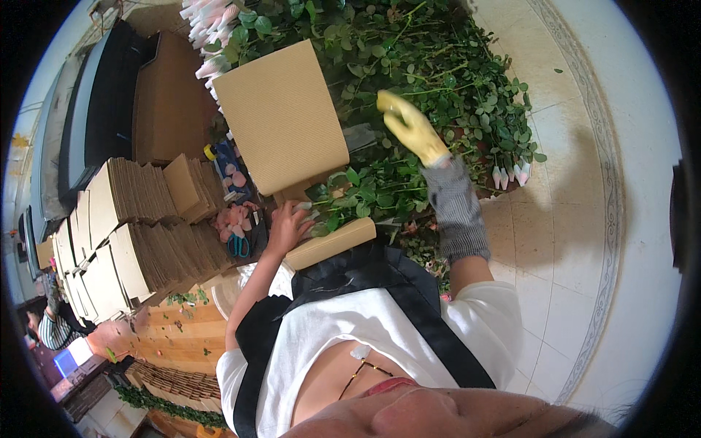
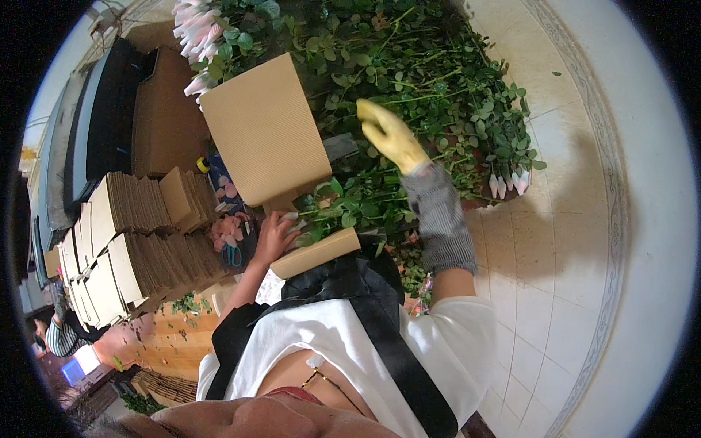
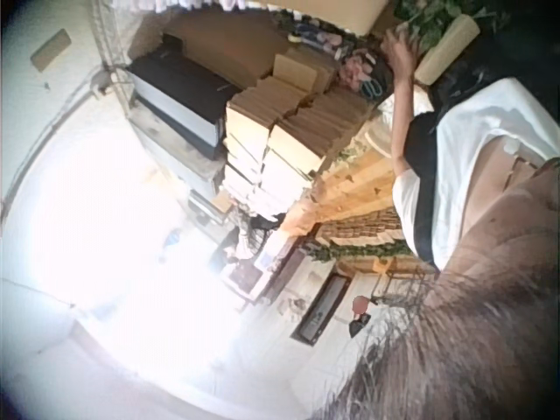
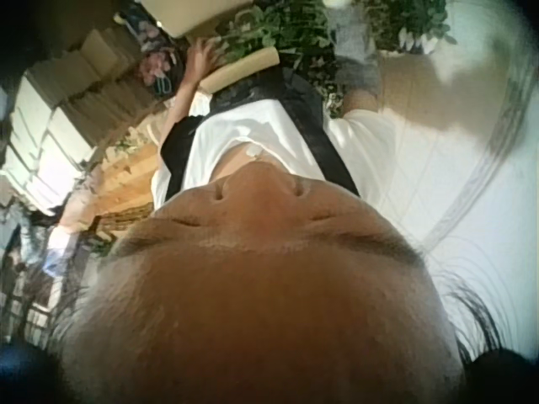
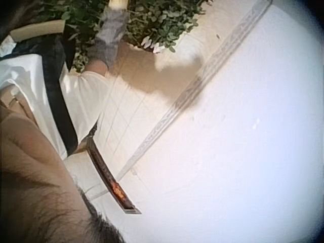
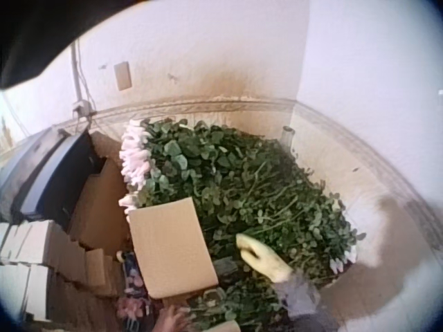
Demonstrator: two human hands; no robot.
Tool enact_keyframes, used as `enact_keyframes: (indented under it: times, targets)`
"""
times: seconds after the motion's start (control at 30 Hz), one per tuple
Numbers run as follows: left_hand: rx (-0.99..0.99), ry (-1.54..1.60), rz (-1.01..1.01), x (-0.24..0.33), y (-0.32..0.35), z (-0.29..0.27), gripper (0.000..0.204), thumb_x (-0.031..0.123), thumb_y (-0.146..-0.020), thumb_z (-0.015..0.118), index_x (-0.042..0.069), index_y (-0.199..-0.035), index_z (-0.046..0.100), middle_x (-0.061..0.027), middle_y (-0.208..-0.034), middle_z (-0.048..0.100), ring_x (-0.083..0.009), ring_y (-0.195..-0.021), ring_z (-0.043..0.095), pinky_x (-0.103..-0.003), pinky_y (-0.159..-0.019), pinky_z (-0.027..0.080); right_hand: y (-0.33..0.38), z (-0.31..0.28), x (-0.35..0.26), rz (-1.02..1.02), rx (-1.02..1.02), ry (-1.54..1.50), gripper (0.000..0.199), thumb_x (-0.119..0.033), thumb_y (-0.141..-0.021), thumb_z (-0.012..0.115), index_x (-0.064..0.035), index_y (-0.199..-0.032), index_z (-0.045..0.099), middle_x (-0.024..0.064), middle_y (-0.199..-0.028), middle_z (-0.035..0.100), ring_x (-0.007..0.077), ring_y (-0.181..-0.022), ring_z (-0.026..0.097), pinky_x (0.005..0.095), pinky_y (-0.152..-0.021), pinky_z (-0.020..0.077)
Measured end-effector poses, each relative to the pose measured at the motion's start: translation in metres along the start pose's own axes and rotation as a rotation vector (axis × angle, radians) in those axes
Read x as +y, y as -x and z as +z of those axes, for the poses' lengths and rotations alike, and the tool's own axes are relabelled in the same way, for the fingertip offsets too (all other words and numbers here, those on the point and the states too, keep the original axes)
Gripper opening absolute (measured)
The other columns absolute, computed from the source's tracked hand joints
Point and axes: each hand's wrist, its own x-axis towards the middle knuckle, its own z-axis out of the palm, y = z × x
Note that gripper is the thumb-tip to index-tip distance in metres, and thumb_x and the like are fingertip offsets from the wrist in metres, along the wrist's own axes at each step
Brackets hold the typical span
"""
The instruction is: The person assembles a cardboard box and places white tissue paper inside. They then pick up individual pink roses with green leaves, arrange them in the box, and add more tissue paper to secure the flowers. The process is repeated for multiple boxes.
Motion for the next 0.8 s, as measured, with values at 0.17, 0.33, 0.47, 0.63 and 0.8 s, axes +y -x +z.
enact_keyframes:
  times: [0.17, 0.33, 0.47, 0.63, 0.8]
  targets:
    - [0.028, 0.021, 0.029, 0.003, -0.005, -0.005, 0.025, 0.021, -0.078, 0.080, 0.008, -0.098, 0.071, -0.0150, -0.115, 0.060, -0.0373, -0.107, 0.058, -0.050, -0.086, 0.045, -0.062, 0.019, 0.066, -0.056, 0.174, 1.283, 0.025, -0.007, -0.085, 0.055, -0.0052, -0.105, 0.069, 0.0156, -0.119, 0.066, 0.0338, -0.114, 0.060, 0.0434, -0.104, 0.0438]
    - [0.060, 0.018, 0.010, 0.000, 0.006, 0.007, 0.027, 0.021, -0.077, 0.081, 0.008, -0.099, 0.071, -0.0155, -0.118, 0.060, -0.0368, -0.108, 0.058, -0.048, -0.087, 0.045, -0.050, -0.020, 0.064, -0.161, 0.567, 1.036, 0.010, -0.008, -0.080, 0.052, -0.0093, -0.071, 0.057, 0.0121, -0.072, 0.056, 0.0345, -0.074, 0.055, 0.0444, -0.069, 0.0409]
    - [0.060, 0.035, 0.006, -0.002, -0.001, 0.005, 0.030, 0.020, -0.077, 0.081, 0.008, -0.103, 0.071, -0.0158, -0.121, 0.059, -0.0369, -0.110, 0.057, -0.048, -0.089, 0.044, 0.003, -0.127, 0.045, -0.344, 0.746, 1.142, 0.022, 0.003, -0.072, 0.054, -0.0018, -0.088, 0.068, 0.0156, -0.095, 0.069, 0.0363, -0.087, 0.064, 0.0442, -0.075, 0.0500]
    - [0.073, 0.055, -0.069, 0.000, 0.007, 0.007, 0.037, 0.021, -0.079, 0.080, 0.010, -0.112, 0.068, -0.0157, -0.122, 0.059, -0.0381, -0.111, 0.056, -0.047, -0.092, 0.044, 0.060, -0.129, -0.022, 0.154, 0.239, 0.520, 0.022, 0.002, -0.096, 0.057, -0.0036, -0.114, 0.069, 0.0122, -0.115, 0.071, 0.0183, -0.103, 0.067, 0.0325, -0.082, 0.0546]
    - [0.049, 0.079, -0.091, 0.002, 0.007, 0.001, 0.056, 0.024, -0.080, 0.079, 0.012, -0.131, 0.059, -0.0155, -0.120, 0.060, -0.0368, -0.109, 0.059, -0.047, -0.092, 0.045, 0.085, 0.014, -0.038, 0.054, -0.308, 0.118, 0.056, 0.015, -0.080, 0.055, -0.0088, -0.129, 0.065, 0.0083, -0.132, 0.067, 0.0224, -0.125, 0.061, 0.0339, -0.111, 0.0446]
